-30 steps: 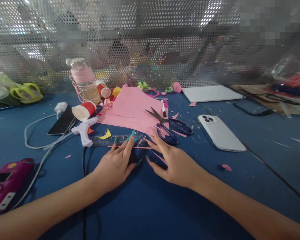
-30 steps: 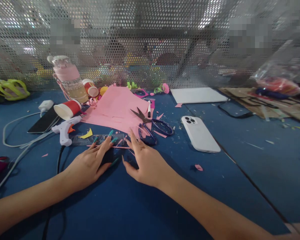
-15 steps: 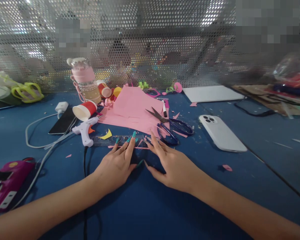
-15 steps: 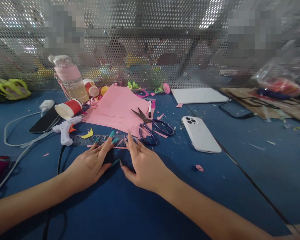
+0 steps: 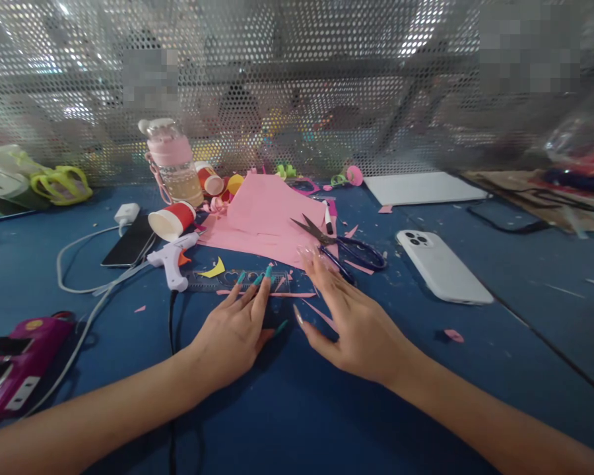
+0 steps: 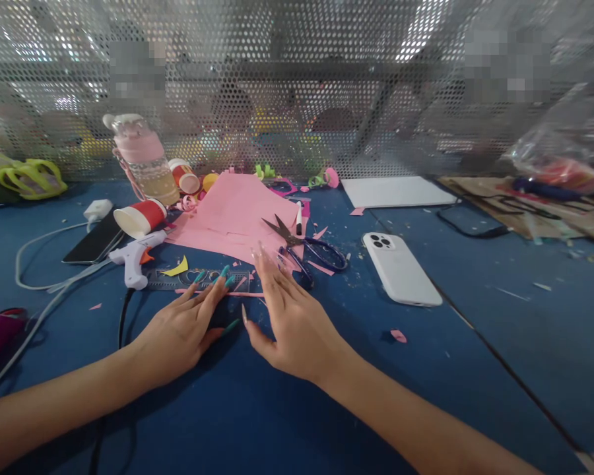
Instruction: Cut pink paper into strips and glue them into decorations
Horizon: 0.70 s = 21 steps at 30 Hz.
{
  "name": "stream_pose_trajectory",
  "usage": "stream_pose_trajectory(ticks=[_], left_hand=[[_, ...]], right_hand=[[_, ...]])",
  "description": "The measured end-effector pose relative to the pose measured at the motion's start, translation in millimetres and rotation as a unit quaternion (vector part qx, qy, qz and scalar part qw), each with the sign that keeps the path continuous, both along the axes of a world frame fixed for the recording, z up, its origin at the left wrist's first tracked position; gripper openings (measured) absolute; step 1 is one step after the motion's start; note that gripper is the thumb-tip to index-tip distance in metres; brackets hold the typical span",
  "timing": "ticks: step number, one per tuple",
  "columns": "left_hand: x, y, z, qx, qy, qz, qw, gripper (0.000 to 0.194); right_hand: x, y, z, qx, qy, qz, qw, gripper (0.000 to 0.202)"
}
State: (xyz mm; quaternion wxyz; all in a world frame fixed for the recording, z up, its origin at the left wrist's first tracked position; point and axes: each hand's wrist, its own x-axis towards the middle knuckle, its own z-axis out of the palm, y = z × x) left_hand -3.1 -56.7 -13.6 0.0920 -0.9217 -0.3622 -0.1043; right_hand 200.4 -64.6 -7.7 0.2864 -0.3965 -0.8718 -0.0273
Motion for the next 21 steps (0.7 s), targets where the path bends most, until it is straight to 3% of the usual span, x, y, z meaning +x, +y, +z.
stream_pose_trajectory(ticks=[9, 21], left_hand=[[0, 0, -0.5, -0.012, 0.009, 0.006, 1.0, 0.052], [1, -1, -1.4, 0.024, 0.002, -0.004, 1.0, 0.048]], right_hand=[[-12, -8, -7.0, -0.071, -0.06, 0.007, 0.996, 0.075], [-10, -7, -7.5, -0.047, -0.052, 0.012, 0.997, 0.07]])
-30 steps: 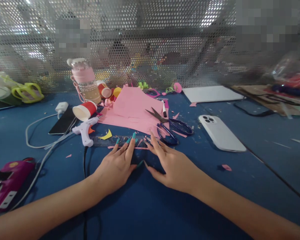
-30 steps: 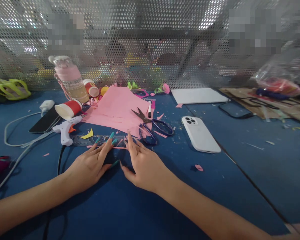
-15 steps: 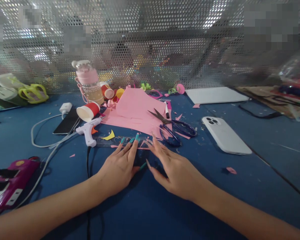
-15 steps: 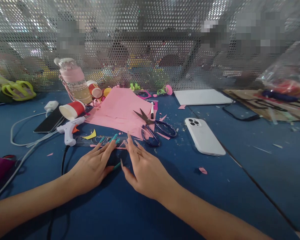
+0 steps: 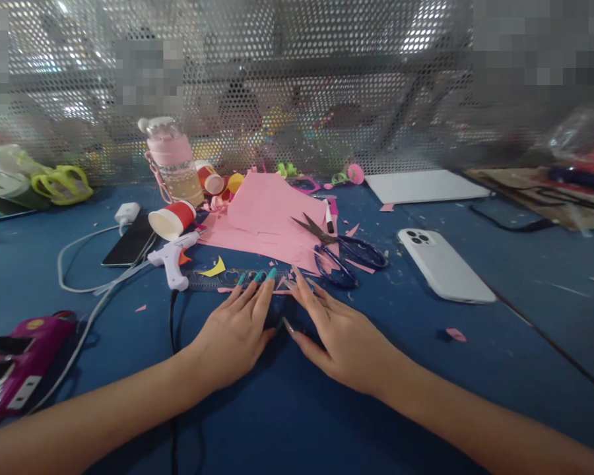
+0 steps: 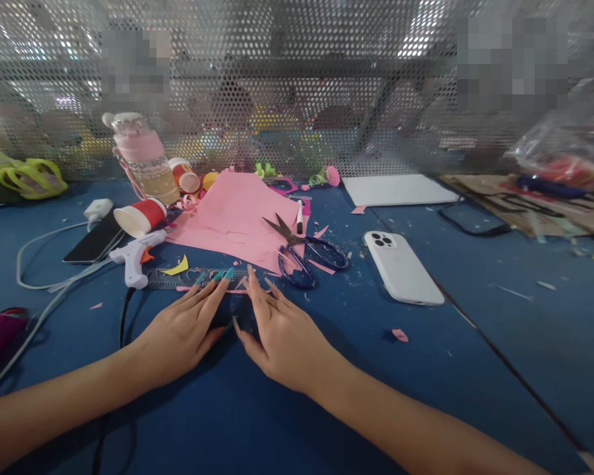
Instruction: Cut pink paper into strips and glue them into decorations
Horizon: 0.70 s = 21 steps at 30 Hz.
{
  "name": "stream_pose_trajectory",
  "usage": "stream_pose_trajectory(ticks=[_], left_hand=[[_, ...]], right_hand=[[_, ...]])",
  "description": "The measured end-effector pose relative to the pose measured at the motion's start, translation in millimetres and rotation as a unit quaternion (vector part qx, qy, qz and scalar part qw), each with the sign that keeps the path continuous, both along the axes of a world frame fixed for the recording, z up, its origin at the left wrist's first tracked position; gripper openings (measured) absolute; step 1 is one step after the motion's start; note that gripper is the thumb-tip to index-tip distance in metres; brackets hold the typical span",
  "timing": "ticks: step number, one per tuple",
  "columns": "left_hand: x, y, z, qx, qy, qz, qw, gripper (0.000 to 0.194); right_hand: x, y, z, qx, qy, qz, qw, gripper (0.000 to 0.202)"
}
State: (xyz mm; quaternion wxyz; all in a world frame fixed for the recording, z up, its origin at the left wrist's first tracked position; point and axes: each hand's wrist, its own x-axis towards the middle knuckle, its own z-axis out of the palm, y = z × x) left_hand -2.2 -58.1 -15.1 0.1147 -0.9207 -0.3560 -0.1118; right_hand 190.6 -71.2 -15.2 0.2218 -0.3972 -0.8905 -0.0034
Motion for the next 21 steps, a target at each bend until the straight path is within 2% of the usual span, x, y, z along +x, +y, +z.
stream_pose_trajectory(ticks=[7, 11, 14, 16, 17, 21], left_hand=[[4, -11, 1.6, -0.016, -0.001, 0.026, 1.0, 0.05], [3, -12, 2.6, -0.016, -0.008, 0.032, 0.999, 0.049], [0, -3, 7.3, 0.011, -0.029, 0.066, 0.997, 0.051], [-3, 6, 13.0, 0.028, -0.03, 0.086, 0.995, 0.052], [-4, 11, 16.1, 0.027, -0.022, 0.1, 0.994, 0.05], [-12, 28, 24.8, 0.016, 0.074, 0.077, 0.994, 0.031]], right_hand=[[8, 3, 8.3, 0.056, 0.103, -0.024, 0.993, 0.06], [12, 9, 7.4, 0.016, 0.125, -0.035, 0.991, 0.052], [15, 16, 6.6, -0.004, 0.172, -0.08, 0.982, 0.034], [20, 21, 8.8, 0.019, 0.211, -0.13, 0.969, 0.014], [22, 23, 10.7, 0.029, 0.225, -0.154, 0.962, 0.01], [32, 28, 19.5, 0.007, 0.264, -0.195, 0.944, 0.027]])
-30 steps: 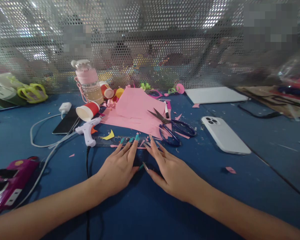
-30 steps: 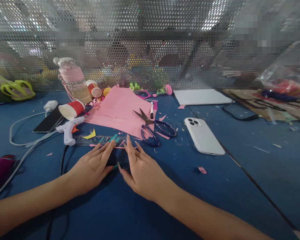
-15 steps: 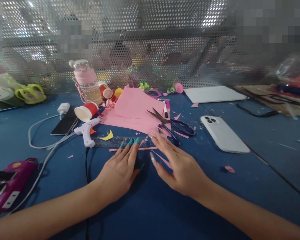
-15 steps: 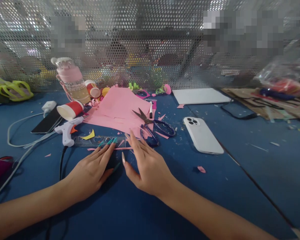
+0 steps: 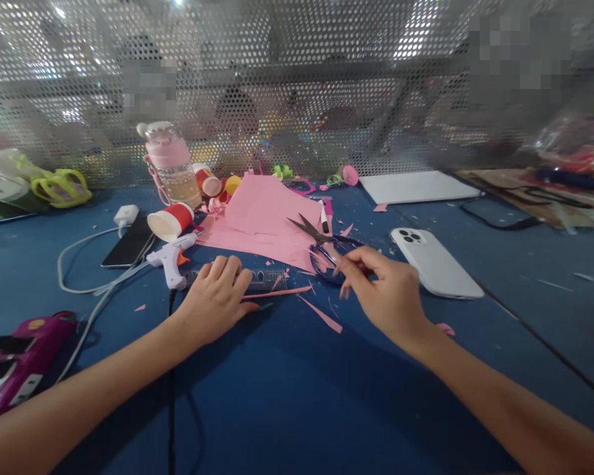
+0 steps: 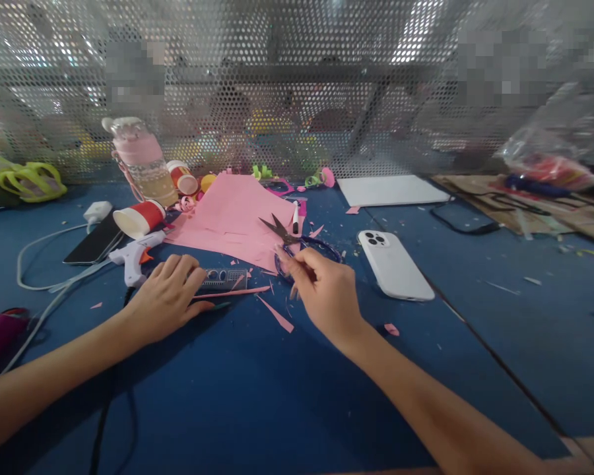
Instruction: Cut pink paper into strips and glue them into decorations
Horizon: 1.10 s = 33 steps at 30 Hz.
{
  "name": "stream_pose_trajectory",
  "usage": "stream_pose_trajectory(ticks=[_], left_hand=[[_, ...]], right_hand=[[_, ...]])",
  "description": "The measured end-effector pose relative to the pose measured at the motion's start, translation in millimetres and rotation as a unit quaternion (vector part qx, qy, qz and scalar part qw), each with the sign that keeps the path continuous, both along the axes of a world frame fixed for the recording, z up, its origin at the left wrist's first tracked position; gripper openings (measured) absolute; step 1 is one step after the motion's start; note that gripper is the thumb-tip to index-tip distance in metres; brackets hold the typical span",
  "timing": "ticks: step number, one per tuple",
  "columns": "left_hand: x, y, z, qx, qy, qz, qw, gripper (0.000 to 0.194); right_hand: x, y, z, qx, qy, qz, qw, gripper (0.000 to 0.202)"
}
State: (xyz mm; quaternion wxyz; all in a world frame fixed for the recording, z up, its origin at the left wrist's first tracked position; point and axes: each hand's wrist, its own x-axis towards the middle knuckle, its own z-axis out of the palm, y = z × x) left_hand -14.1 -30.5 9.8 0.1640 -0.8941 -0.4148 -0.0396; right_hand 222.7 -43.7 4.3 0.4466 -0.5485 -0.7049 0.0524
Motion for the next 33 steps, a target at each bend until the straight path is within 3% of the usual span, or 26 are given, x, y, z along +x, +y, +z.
stream_pose_trajectory(ticks=[4, 8, 14, 18, 22, 26, 28, 31, 33], left_hand=[[-3, 11, -0.6, -0.004, 0.083, -0.065, 0.994, 0.021], [-3, 19, -1.3, -0.017, 0.093, -0.141, 0.985, 0.021], [-9, 28, 8.7, -0.014, 0.069, -0.206, 0.976, 0.027], [-13, 29, 20.1, -0.053, 0.03, -0.196, 0.979, 0.03], [-10, 25, 29.5, -0.209, -0.073, -0.152, 0.963, 0.029], [-8, 19, 31.9, -0.335, -0.099, -0.121, 0.929, 0.029], [-8, 18, 30.6, -0.352, -0.089, -0.129, 0.923, 0.029], [-8, 17, 28.7, -0.33, -0.05, -0.155, 0.93, 0.027], [-7, 16, 28.2, -0.31, -0.025, -0.173, 0.935, 0.027]], right_hand=[[3, 4, 3.3, -0.074, 0.085, 0.019, 0.993, 0.04], [4, 13, 2.3, -0.164, 0.201, 0.077, 0.963, 0.031], [17, 25, 2.9, -0.178, 0.284, 0.029, 0.942, 0.019], [22, 28, 3.7, -0.164, 0.292, 0.029, 0.942, 0.026], [20, 29, 2.7, -0.168, 0.28, 0.082, 0.942, 0.025], [17, 25, 1.7, -0.173, 0.231, 0.065, 0.955, 0.02], [17, 22, 2.4, -0.152, 0.198, 0.049, 0.967, 0.021], [17, 16, 4.8, -0.101, 0.133, 0.015, 0.986, 0.041], [16, 14, 6.6, -0.065, 0.072, 0.006, 0.995, 0.039]])
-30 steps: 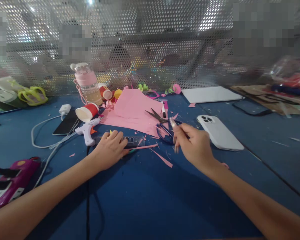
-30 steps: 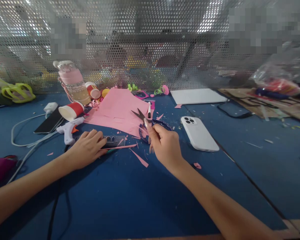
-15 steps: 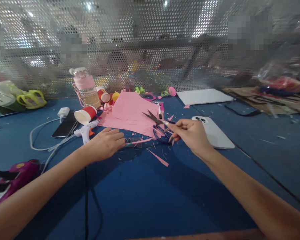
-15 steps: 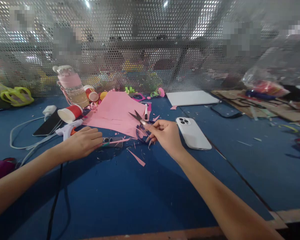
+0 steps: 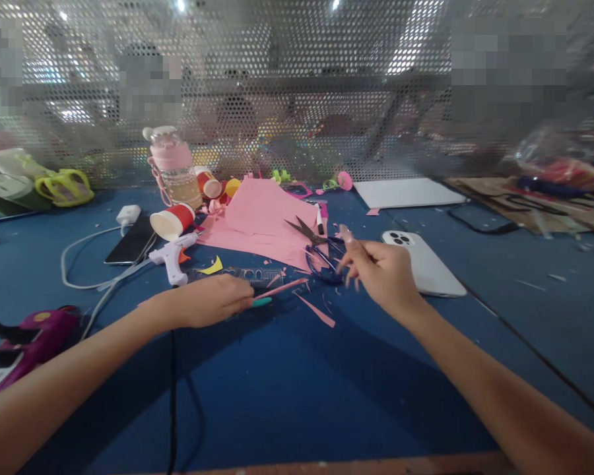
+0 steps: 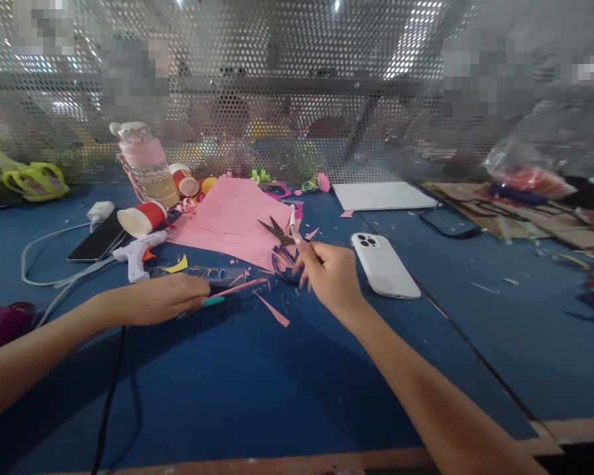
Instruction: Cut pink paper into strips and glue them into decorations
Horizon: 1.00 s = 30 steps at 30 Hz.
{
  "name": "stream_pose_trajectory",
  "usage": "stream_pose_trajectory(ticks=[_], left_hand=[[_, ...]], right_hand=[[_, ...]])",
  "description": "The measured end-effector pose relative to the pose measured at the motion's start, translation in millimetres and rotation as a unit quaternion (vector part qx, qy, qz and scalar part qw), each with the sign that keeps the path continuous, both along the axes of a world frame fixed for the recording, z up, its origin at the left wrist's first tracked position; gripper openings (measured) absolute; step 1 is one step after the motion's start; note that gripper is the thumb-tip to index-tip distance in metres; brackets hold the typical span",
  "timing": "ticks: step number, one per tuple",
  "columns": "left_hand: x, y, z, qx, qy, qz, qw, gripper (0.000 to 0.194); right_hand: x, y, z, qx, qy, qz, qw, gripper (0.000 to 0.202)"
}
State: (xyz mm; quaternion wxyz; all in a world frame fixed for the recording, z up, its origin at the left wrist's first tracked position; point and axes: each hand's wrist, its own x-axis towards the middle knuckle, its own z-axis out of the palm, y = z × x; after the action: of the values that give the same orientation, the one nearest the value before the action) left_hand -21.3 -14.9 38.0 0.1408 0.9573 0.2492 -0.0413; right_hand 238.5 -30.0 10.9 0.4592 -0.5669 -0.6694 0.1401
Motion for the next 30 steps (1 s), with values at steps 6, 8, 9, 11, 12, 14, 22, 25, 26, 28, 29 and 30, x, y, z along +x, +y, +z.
stream_pose_trajectory(ticks=[6, 8, 9, 11, 12, 14, 22, 25, 26, 28, 29, 30], left_hand=[[-1, -2, -7.9, 0.108, 0.023, -0.023, 0.994, 0.029], [-2, -3, -13.2, 0.164, 0.037, -0.031, 0.985, 0.029], [-2, -3, -15.6, 0.183, 0.045, -0.037, 0.981, 0.028], [-1, -5, -19.4, 0.208, 0.06, -0.045, 0.975, 0.024], [0, -6, -20.6, 0.217, 0.067, -0.046, 0.973, 0.022], [1, -8, -22.0, 0.232, 0.077, -0.041, 0.969, 0.02], [1, -7, -12.6, 0.117, 0.059, -0.023, 0.991, 0.02], [2, -7, -4.9, 0.024, 0.034, -0.008, 0.999, 0.025], [3, -7, -3.0, -0.004, 0.023, -0.008, 1.0, 0.027], [3, -6, -1.0, -0.055, 0.005, -0.014, 0.998, 0.031], [2, -5, -0.9, -0.068, 0.002, -0.015, 0.998, 0.033], [1, -3, -1.5, -0.063, 0.004, -0.015, 0.998, 0.034]], right_hand=[[-9, -8, -2.7, 0.031, -0.215, 0.228, 0.949, 0.042], [-13, -12, -7.2, -0.014, -0.267, 0.288, 0.92, 0.046], [-15, -13, -9.6, -0.03, -0.29, 0.301, 0.908, 0.05], [-19, -17, -14.0, -0.045, -0.333, 0.308, 0.89, 0.056], [-20, -18, -15.7, -0.048, -0.349, 0.309, 0.883, 0.058], [-21, -18, -18.2, -0.047, -0.366, 0.309, 0.877, 0.059], [-10, -8, -14.8, 0.053, -0.266, 0.26, 0.927, 0.034], [-9, -7, -12.0, 0.074, -0.256, 0.245, 0.932, 0.035], [-10, -7, -11.8, 0.073, -0.258, 0.249, 0.931, 0.037], [-12, -7, -13.1, 0.062, -0.254, 0.259, 0.93, 0.041], [-14, -8, -14.5, 0.057, -0.249, 0.259, 0.931, 0.042], [-15, -8, -16.3, 0.051, -0.244, 0.256, 0.934, 0.042]])
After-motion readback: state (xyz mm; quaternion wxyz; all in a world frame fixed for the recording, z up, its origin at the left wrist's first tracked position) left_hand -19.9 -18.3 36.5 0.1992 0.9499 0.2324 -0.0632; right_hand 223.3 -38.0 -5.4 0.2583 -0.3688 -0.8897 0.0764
